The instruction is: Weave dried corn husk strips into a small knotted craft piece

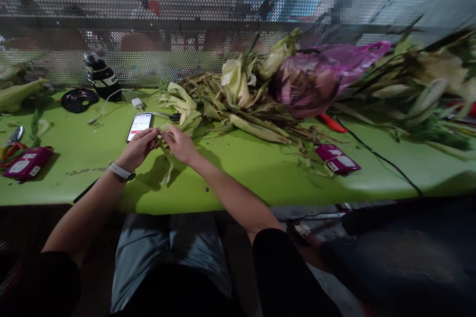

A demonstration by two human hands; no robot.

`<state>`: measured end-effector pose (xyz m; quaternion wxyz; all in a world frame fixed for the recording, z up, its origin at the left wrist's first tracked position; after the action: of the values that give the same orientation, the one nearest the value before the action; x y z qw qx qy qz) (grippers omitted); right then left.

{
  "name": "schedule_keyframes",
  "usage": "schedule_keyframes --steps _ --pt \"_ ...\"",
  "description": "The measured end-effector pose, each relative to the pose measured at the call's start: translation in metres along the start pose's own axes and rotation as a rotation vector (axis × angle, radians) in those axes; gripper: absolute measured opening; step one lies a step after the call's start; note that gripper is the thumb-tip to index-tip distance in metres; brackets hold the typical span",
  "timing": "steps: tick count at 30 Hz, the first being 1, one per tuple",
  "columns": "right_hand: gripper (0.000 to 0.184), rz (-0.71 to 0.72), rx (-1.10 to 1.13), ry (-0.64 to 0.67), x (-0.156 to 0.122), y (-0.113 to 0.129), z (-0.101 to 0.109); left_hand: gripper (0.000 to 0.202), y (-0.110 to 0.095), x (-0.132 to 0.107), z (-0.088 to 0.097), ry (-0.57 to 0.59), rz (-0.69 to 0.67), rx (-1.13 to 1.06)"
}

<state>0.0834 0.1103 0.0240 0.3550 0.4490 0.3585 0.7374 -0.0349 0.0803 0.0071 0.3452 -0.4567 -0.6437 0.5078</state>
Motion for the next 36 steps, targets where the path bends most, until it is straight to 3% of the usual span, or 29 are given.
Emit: schedule_keyframes --steps 6,15,18,21,24,26,31,34,36 --pt "0.046 -0.097 0.016 -0.105 0.0 -0.01 0.007 0.018 -0.004 -0.002 -0.002 0.041 -0.018 0.011" --pt "0.037 -0.44 0.401 -0.086 -0.002 -0.039 -0.008 0.039 -0.01 -0.002 -0.008 0.116 -0.153 0.105" --pt "0.04 -0.564 0.447 -0.065 -0.006 -0.043 -0.011 0.036 -0.008 0.002 0.002 0.026 -0.131 0.089" --pt "0.055 -0.583 0.42 0.049 -0.012 -0.034 -0.016 0.033 -0.008 0.008 0.016 -0.099 -0.119 0.045" --pt "0.074 -0.503 0.296 0.151 -0.015 -0.021 -0.015 0.031 -0.011 0.012 0.025 -0.172 -0.148 0.029" --pt "0.074 -0.397 0.16 0.195 -0.014 -0.011 -0.01 0.028 -0.012 0.015 0.03 -0.204 -0.177 0.044" --pt "0.022 0.09 -0.411 0.16 -0.009 0.028 0.013 0.029 -0.017 0.015 0.031 -0.217 -0.266 0.131" --pt "0.017 0.385 -0.526 0.065 -0.012 0.058 0.023 0.032 -0.016 0.012 0.026 -0.191 -0.257 0.164" --pt "0.018 0.507 -0.514 -0.033 -0.012 0.07 0.031 0.027 -0.013 0.01 0.021 -0.156 -0.216 0.174"
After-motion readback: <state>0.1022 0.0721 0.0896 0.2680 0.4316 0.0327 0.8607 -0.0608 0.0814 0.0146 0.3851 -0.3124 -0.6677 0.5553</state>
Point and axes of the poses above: each hand's wrist, its own x-axis towards the middle knuckle, its own z-axis out of the back of the hand, y = z × x, the point moved 10 cm from there along x, towards the middle knuckle, and after that the axes turned 12 degrees about -y, right-handed, at the moved point
